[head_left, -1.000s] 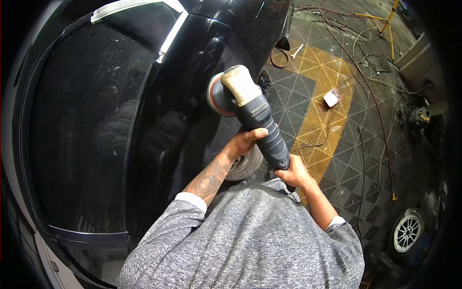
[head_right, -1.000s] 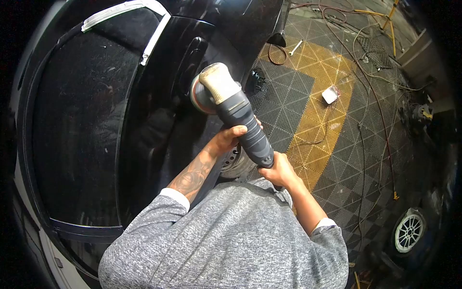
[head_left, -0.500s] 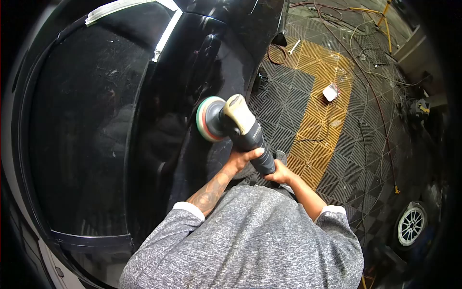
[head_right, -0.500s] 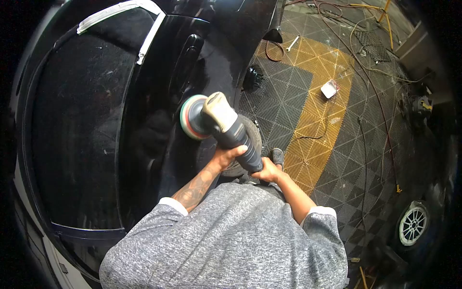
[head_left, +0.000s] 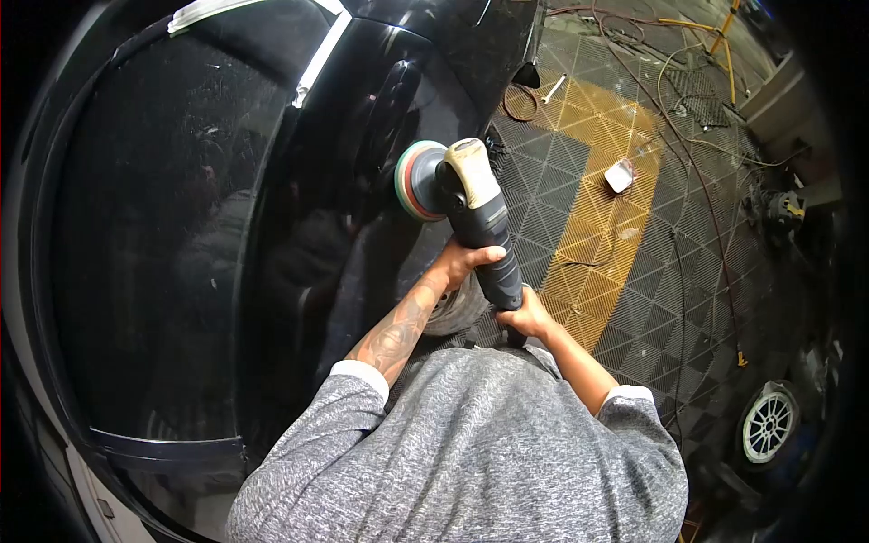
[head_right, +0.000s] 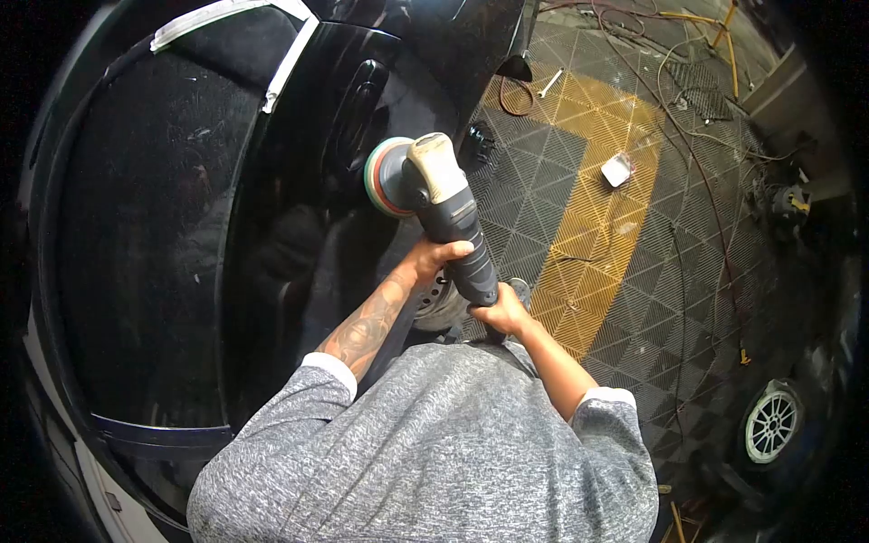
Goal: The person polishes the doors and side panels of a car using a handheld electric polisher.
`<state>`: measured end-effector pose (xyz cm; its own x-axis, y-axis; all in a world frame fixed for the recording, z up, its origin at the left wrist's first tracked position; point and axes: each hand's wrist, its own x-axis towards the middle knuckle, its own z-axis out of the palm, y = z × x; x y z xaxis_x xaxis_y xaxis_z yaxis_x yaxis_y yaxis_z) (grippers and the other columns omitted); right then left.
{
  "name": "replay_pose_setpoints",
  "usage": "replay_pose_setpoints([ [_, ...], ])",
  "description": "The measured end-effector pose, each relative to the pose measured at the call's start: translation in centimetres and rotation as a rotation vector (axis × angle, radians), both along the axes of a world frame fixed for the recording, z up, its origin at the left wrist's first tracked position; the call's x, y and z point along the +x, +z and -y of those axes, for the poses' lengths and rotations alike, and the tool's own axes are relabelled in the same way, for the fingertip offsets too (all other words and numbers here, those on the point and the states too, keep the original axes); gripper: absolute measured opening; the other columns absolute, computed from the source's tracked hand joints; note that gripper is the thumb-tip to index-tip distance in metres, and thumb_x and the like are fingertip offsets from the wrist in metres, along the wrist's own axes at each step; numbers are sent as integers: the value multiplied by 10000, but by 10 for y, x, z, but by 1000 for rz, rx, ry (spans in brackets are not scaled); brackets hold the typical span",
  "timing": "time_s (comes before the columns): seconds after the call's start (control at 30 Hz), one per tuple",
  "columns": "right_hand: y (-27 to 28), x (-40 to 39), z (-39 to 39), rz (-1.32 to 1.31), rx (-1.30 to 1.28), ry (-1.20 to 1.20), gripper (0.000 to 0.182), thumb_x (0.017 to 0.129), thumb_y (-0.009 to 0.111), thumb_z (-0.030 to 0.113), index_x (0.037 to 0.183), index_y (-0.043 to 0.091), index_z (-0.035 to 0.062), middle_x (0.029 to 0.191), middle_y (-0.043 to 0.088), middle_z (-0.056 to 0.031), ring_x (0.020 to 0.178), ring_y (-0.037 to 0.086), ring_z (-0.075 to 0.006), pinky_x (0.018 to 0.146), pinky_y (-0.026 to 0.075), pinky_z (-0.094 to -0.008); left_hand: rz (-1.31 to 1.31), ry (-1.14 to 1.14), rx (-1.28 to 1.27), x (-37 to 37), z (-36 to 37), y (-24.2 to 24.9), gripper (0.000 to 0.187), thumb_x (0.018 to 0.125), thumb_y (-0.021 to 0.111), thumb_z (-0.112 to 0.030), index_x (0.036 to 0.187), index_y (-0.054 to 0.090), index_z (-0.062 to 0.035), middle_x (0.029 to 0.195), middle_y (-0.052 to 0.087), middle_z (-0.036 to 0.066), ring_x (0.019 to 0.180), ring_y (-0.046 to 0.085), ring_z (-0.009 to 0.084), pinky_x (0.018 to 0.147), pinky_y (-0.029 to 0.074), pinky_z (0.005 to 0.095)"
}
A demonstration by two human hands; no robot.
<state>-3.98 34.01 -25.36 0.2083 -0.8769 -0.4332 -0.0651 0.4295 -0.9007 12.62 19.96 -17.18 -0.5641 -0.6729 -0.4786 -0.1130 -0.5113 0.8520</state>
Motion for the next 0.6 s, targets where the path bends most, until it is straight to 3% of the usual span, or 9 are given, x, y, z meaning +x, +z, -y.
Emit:
replay_pose_setpoints([
  [0.1,0,8,-4,55,77,36,439,700,815,181,1060,656,-12,937,696,-68,860,643,-183,824,535,-360,3,54,-63,5,-12,8,650,718,913,-287,1249,622,-49,1184,667,70,1091,633,199,1016,505,389],
  [0.2,-35,22,-14,139,-57,84,419,704,817,189,1042,674,-13,956,711,-73,857,660,-195,820,540,-363,30,117,-114,20,-33,5,637,725,914,-263,1253,625,-56,1183,668,60,1121,629,200,1042,494,399],
  [0.3,4,16,-4,29,57,98,415,704,816,175,1049,675,-7,938,713,-69,850,659,-182,809,541,-357,29,97,-73,20,-27,8,640,727,916,-257,1257,623,-48,1189,669,71,1115,637,202,1022,510,394],
  [0.4,-23,24,1,166,27,49,420,708,829,191,1055,679,9,931,714,-73,853,659,-179,809,541,-356,66,67,-79,15,-14,10,666,721,899,-320,1263,618,-54,1176,663,68,1116,626,207,1018,501,400],
  [0.47,-31,28,2,175,-4,68,435,707,839,211,1067,682,25,934,711,-79,847,659,-187,806,543,-361,18,72,-93,18,-11,10,654,718,927,-250,1256,618,-41,1166,668,70,1086,639,195,992,523,373],
  [0.57,8,26,0,88,47,123,467,695,839,252,1073,679,29,946,704,-73,878,652,-196,843,527,-377,70,82,-117,29,-27,9,687,716,932,-268,1280,607,-47,1184,663,68,1112,628,200,1023,503,388],
  [0.6,4,33,-2,199,-40,107,489,696,842,282,1094,680,49,951,711,-76,906,658,-200,869,522,-383,77,92,-105,30,-32,11,695,712,935,-272,1282,606,-50,1191,661,68,1115,627,201,1029,499,392],
])
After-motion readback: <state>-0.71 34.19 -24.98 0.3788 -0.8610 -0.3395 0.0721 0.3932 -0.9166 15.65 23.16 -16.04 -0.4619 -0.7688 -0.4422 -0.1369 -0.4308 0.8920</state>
